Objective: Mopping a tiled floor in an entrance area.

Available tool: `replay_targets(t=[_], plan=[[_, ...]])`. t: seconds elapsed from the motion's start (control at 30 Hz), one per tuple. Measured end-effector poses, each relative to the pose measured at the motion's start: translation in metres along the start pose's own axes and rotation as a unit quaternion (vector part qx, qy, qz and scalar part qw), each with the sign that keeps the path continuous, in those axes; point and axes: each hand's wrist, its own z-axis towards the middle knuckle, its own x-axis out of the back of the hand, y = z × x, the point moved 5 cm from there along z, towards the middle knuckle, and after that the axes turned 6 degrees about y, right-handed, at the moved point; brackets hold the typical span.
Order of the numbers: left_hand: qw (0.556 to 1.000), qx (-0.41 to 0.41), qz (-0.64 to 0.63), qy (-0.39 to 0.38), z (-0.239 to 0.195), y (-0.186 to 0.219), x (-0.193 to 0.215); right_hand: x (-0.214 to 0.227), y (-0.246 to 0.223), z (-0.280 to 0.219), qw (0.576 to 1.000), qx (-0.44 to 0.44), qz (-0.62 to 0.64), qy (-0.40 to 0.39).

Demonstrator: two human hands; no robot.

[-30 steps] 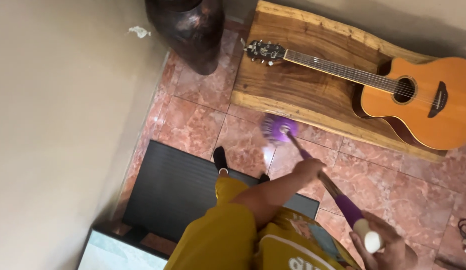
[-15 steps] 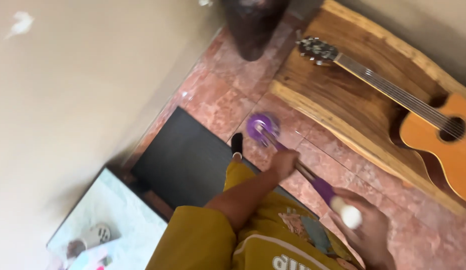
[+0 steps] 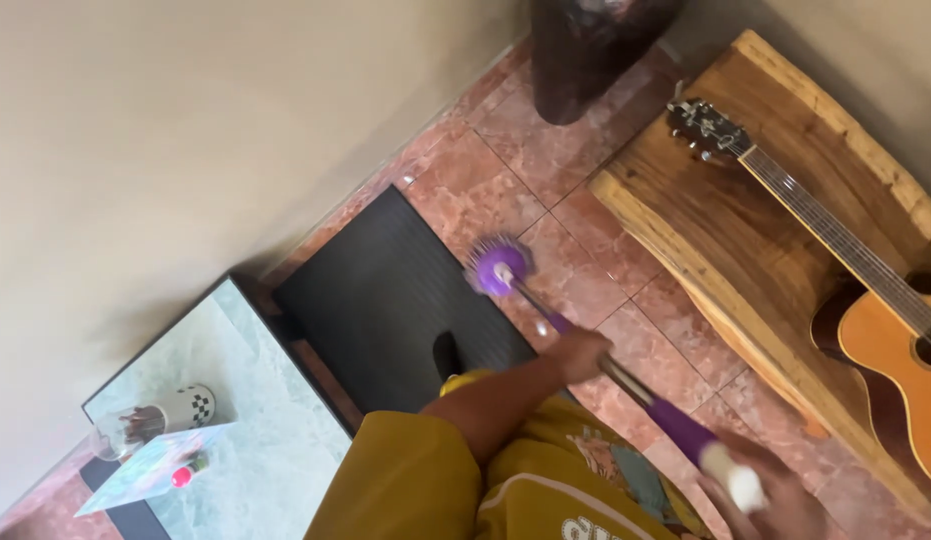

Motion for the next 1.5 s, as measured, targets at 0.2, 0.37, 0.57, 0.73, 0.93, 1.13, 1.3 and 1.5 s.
replay_targets(t=[0.2, 0.37, 0.57, 0.73, 0.93, 1.13, 1.3, 1.5], plan=[[0.987, -0.042, 0.014, -0.155, -0.020, 0.076, 0.046, -0.014, 0.057, -0.011, 0.969, 0.175, 0.161, 0.061], [0.990, -0.013, 0.019, -0.139, -0.028, 0.037, 0.080, -0.017, -0.095, 0.013, 0.959, 0.196, 0.201, 0.040], [0.990, 0.125, 0.061, -0.011, -0.020, -0.076, 0.147, -0.051, -0.214, 0.072, 0.970, 0.232, 0.033, 0.071], [0.960, 0.161, 0.100, 0.206, -0.010, -0.132, 0.207, -0.098, -0.248, 0.099, 0.966, 0.248, 0.035, 0.065], [0.985, 0.042, 0.058, 0.155, 0.047, -0.118, 0.159, -0.064, -0.193, 0.085, 0.984, 0.116, -0.014, 0.135], [0.995, 0.040, 0.032, -0.084, 0.071, -0.073, 0.075, -0.046, -0.184, 0.045, 0.968, 0.136, -0.096, 0.186], [0.994, -0.047, -0.075, 0.070, 0.024, -0.032, 0.120, -0.052, -0.171, 0.040, 0.970, 0.185, -0.037, 0.152], [0.999, 0.017, -0.017, 0.038, -0.016, -0.061, 0.187, -0.061, -0.232, 0.057, 0.954, 0.271, 0.049, 0.119]])
